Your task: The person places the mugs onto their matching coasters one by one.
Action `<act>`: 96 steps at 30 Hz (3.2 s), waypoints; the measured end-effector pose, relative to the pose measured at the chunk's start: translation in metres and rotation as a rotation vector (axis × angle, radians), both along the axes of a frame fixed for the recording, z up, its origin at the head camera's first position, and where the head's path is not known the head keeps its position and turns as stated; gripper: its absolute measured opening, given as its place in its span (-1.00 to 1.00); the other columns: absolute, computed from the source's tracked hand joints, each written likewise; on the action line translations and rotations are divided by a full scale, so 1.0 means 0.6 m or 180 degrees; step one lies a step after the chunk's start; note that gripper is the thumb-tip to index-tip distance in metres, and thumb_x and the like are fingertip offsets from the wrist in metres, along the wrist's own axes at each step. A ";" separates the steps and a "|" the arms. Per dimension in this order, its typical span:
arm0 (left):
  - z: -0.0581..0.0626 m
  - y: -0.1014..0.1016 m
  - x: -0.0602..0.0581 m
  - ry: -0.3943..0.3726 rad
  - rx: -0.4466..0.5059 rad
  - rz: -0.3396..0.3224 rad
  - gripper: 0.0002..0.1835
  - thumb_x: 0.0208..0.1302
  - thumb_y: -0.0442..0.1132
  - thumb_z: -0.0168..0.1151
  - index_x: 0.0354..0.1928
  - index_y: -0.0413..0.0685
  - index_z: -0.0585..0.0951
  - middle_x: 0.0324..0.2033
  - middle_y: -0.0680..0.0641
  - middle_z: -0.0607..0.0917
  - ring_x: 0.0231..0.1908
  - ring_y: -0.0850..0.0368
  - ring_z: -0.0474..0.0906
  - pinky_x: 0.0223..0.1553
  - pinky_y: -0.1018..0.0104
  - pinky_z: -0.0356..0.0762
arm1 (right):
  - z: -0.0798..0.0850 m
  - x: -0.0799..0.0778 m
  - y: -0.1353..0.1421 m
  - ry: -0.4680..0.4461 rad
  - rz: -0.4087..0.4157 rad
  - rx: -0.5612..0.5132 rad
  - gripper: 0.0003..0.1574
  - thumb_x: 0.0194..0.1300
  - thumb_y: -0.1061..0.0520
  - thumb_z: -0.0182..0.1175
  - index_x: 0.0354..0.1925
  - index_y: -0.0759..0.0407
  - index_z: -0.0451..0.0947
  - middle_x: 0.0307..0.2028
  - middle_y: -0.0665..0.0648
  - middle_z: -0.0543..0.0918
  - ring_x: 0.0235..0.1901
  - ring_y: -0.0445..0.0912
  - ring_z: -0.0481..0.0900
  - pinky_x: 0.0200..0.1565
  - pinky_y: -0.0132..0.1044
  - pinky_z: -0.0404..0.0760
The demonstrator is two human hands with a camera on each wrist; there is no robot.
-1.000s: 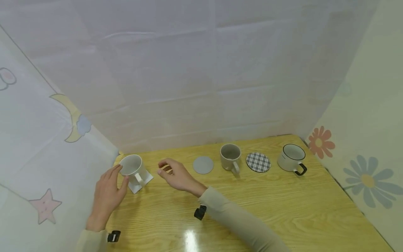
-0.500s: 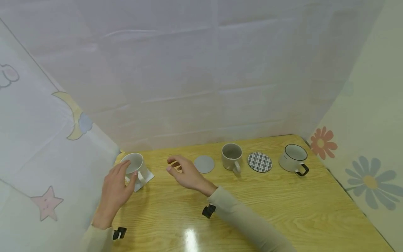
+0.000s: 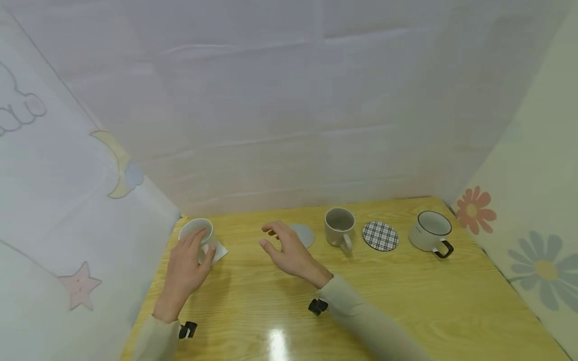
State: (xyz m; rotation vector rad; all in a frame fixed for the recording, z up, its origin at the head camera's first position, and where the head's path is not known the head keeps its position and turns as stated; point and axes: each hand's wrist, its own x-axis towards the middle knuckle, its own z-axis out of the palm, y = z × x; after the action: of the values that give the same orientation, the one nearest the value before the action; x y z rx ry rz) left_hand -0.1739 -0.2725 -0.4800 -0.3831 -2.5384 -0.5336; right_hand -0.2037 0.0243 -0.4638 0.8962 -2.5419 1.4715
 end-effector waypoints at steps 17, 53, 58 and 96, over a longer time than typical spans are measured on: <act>0.004 0.031 -0.011 -0.0072 0.0084 -0.0071 -0.45 0.50 -0.19 0.34 0.40 -0.35 0.54 0.34 -0.33 0.62 0.33 -0.38 0.53 0.31 -0.39 0.46 | 0.013 0.014 0.021 0.0098 -0.0023 0.0040 -0.53 0.66 -0.01 0.16 0.37 0.16 0.51 0.28 0.17 0.61 0.25 0.06 0.60 0.26 0.05 0.64; -0.001 0.088 -0.026 -0.0290 0.0137 -0.0261 -0.41 0.57 -0.07 0.27 0.45 -0.30 0.50 0.40 -0.29 0.58 0.41 -0.33 0.47 0.42 -0.35 0.39 | 0.004 0.023 0.114 0.0326 -0.0406 -0.0113 -0.52 0.58 0.14 0.26 0.35 0.27 0.52 0.27 0.25 0.64 0.24 0.18 0.61 0.23 0.14 0.65; -0.005 0.096 -0.032 -0.0289 0.0113 -0.0304 -0.41 0.57 -0.07 0.27 0.45 -0.30 0.50 0.40 -0.29 0.58 0.39 -0.32 0.49 0.42 -0.33 0.41 | 0.000 0.023 0.124 0.0436 -0.0507 -0.0086 -0.53 0.55 0.16 0.28 0.33 0.28 0.54 0.24 0.25 0.67 0.20 0.16 0.65 0.17 0.09 0.68; -0.040 0.147 -0.058 -0.0749 0.0058 -0.0304 -0.40 0.61 0.03 0.20 0.48 -0.19 0.49 0.44 -0.21 0.56 0.46 -0.28 0.43 0.46 -0.31 0.40 | -0.033 0.011 0.204 0.0376 -0.0918 -0.0283 -0.54 0.53 0.19 0.31 0.30 0.29 0.54 0.21 0.30 0.66 0.20 0.24 0.63 0.22 0.21 0.63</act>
State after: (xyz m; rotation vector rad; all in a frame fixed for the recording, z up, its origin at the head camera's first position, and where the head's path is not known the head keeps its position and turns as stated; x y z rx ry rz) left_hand -0.2084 -0.1845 -0.5040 -0.4608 -2.7485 -0.6723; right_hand -0.1971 0.1466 -0.4837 0.5575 -2.3786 1.3873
